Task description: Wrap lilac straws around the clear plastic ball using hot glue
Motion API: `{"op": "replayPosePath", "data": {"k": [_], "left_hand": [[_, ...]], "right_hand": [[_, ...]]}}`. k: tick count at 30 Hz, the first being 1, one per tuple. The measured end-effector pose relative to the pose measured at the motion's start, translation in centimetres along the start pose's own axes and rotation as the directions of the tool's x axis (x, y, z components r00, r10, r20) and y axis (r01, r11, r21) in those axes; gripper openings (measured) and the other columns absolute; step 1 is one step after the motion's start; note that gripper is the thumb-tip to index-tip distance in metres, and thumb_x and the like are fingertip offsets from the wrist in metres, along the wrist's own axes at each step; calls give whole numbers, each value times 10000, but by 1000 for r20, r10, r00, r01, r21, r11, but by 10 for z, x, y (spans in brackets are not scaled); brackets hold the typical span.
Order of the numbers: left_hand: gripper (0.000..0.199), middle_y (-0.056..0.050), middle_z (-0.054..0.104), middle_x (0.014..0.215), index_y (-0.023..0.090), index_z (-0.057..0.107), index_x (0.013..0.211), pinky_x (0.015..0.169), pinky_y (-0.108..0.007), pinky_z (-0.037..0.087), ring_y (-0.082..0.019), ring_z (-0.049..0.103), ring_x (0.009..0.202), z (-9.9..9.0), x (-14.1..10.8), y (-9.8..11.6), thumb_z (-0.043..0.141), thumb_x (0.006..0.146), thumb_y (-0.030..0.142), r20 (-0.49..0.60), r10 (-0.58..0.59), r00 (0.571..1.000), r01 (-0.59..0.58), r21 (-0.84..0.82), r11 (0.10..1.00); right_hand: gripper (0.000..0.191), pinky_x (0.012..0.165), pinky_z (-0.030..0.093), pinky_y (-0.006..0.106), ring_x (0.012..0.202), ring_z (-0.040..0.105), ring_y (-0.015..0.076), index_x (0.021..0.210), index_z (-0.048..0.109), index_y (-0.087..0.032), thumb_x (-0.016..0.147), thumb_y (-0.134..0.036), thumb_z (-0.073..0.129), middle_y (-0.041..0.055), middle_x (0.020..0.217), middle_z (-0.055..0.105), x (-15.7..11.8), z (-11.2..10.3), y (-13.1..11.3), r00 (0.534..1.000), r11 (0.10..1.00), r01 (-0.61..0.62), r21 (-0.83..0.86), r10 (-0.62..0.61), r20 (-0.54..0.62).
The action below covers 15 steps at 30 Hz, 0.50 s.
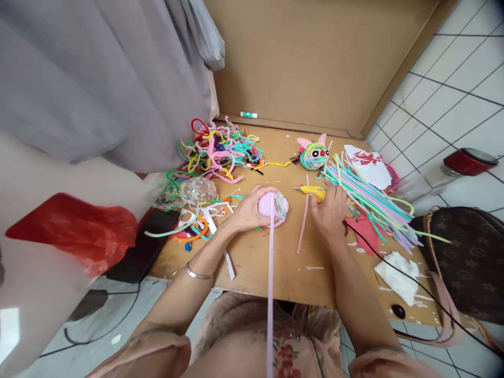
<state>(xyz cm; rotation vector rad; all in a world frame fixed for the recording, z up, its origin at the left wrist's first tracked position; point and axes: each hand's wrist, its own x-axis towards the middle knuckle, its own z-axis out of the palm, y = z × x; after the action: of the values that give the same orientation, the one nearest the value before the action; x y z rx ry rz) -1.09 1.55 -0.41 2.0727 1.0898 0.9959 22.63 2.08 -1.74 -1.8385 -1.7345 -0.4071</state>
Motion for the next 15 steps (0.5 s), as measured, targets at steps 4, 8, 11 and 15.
{"op": "replayPosePath", "data": {"k": [4, 8, 11, 15], "left_hand": [[656, -101, 548, 1259, 174, 534, 1215, 1073, -392, 422, -260, 544, 1202, 0, 0, -2, 774, 615, 290, -27, 10, 1000, -10, -2, 1000], [589, -105, 561, 1240, 172, 526, 1213, 1056, -409, 432, -259, 557, 1178, 0, 0, -7, 696, 653, 236, -42, 64, 997, -65, -25, 998], [584, -101, 567, 1219, 182, 526, 1199, 1045, -414, 439, -261, 558, 1167, 0, 0, -7, 709, 649, 255, -30, 46, 998, -47, -25, 999], [645, -100, 552, 1240, 187, 531, 1195, 1054, -413, 430, -264, 547, 1177, -1, 1, -2, 773, 607, 294, -18, -14, 1000, 14, -10, 1000]], "right_hand": [[369, 758, 390, 367, 813, 556, 216, 1245, 517, -154, 893, -255, 472, 82, 868, 617, -14, -21, -33, 841, 814, 540, 215, -510, -182], [346, 666, 350, 318, 716, 525, 164, 1198, 564, -210, 864, -178, 477, 30, 777, 579, -32, -31, -60, 615, 565, 788, 244, -726, -306], [342, 664, 342, 317, 700, 514, 164, 1158, 585, -200, 851, -142, 446, 31, 754, 570, -32, -32, -60, 656, 625, 753, 204, -686, -315], [318, 751, 389, 367, 896, 569, 256, 1126, 585, -112, 870, -198, 417, 146, 949, 629, -13, -27, -33, 979, 982, 189, -1, -188, -78]]}}
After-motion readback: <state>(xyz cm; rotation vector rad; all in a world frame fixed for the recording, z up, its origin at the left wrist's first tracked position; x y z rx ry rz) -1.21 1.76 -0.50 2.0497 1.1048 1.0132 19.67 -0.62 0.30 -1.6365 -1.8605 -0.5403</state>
